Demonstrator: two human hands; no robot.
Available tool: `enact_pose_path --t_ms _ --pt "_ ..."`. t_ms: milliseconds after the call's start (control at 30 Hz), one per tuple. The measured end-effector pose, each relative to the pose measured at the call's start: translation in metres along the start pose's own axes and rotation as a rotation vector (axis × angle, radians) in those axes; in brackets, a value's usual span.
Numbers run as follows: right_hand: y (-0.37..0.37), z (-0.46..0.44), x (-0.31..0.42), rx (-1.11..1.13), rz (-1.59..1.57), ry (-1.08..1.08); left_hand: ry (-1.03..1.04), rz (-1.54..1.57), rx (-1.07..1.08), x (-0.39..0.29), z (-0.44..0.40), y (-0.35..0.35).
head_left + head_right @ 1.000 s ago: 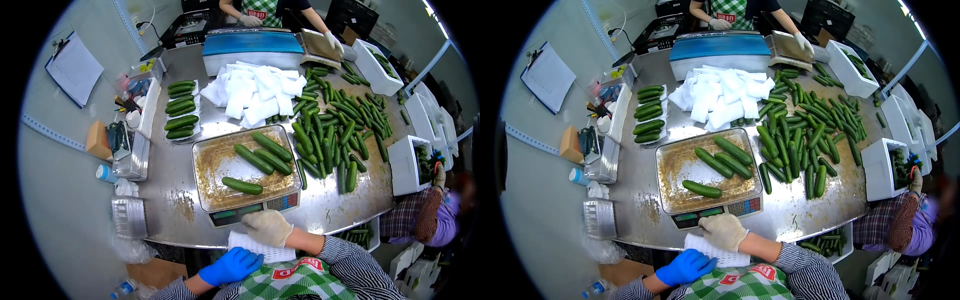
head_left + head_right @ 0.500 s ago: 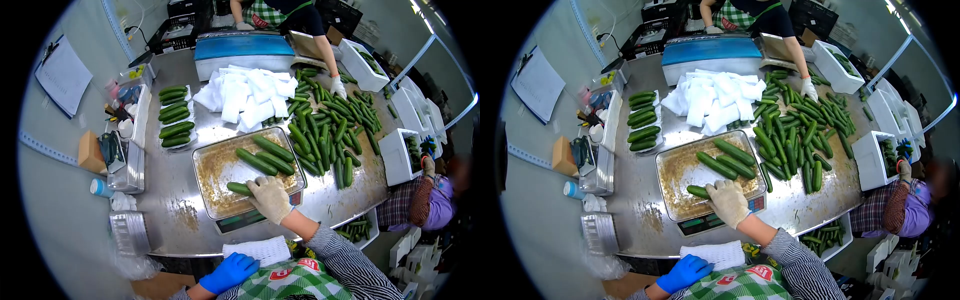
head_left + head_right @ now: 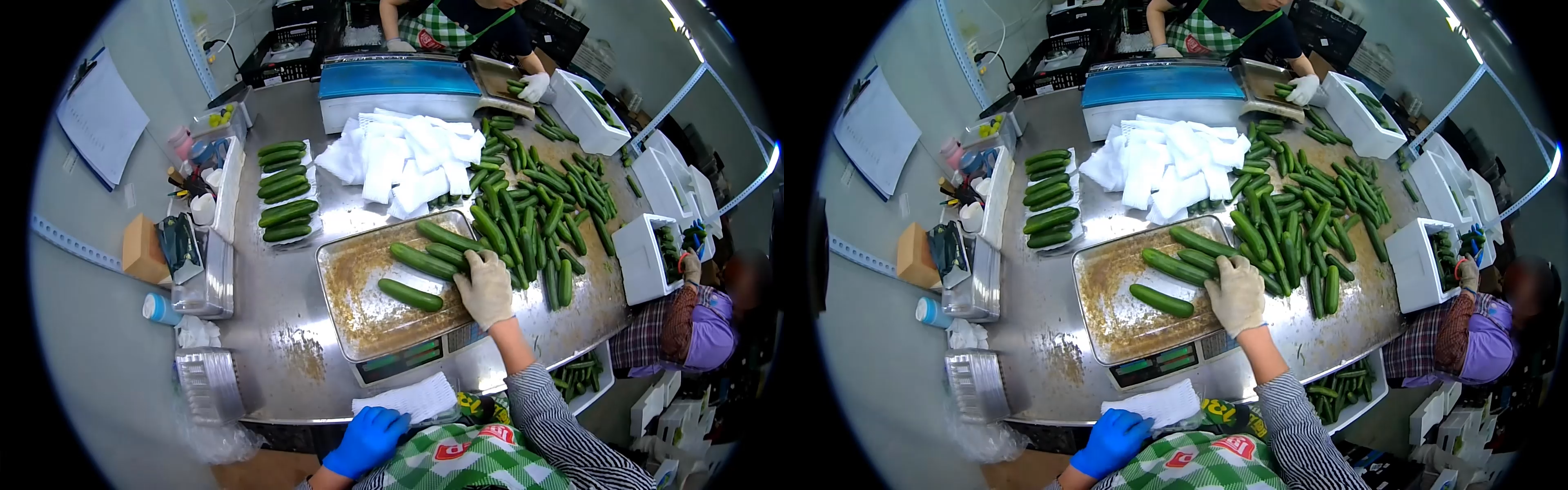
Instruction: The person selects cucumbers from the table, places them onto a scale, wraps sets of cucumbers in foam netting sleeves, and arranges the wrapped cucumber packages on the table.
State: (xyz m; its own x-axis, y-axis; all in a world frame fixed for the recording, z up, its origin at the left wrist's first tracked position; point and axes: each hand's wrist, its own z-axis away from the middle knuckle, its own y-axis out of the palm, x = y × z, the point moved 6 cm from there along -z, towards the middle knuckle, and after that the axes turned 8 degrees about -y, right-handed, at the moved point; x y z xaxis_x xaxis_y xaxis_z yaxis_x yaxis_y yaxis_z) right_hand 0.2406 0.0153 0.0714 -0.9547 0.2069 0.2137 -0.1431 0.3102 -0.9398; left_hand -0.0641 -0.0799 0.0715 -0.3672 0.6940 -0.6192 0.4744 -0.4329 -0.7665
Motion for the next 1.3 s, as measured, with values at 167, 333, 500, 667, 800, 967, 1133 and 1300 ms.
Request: enact_pose_path --t_ms 167,333,500,667,800,967,1133,1300 --pt "0.003 -0.002 -0.011 0.189 -0.105 -0.012 0.024 -0.005 -0.025 -0.003 -0.001 0.003" --pt "0.028 -0.012 -0.007 0.199 -0.404 -0.075 0.007 -0.005 -0.042 -0.009 -0.006 0.002" --pt "0.038 -0.023 0.042 0.35 -0.115 -0.134 -0.015 -0.065 -0.076 -0.011 -0.003 -0.004" --pt "0.027 -0.011 0.048 0.461 -0.149 -0.172 -0.114 -0.116 -0.156 0.002 0.012 -0.013" --pt "0.026 0.003 0.078 0.435 0.059 -0.267 -0.154 -0.2 -0.235 0.009 0.008 -0.03" --pt "0.024 -0.007 0.069 0.454 0.014 -0.216 -0.12 -0.411 -0.364 0.027 -0.03 -0.062" --pt "0.012 -0.017 0.036 0.516 -0.332 -0.017 0.008 -0.476 -0.286 0.07 -0.081 -0.028" --pt "-0.012 -0.022 0.036 0.335 -0.794 -0.265 0.071 -0.475 -0.283 0.085 -0.113 0.012"
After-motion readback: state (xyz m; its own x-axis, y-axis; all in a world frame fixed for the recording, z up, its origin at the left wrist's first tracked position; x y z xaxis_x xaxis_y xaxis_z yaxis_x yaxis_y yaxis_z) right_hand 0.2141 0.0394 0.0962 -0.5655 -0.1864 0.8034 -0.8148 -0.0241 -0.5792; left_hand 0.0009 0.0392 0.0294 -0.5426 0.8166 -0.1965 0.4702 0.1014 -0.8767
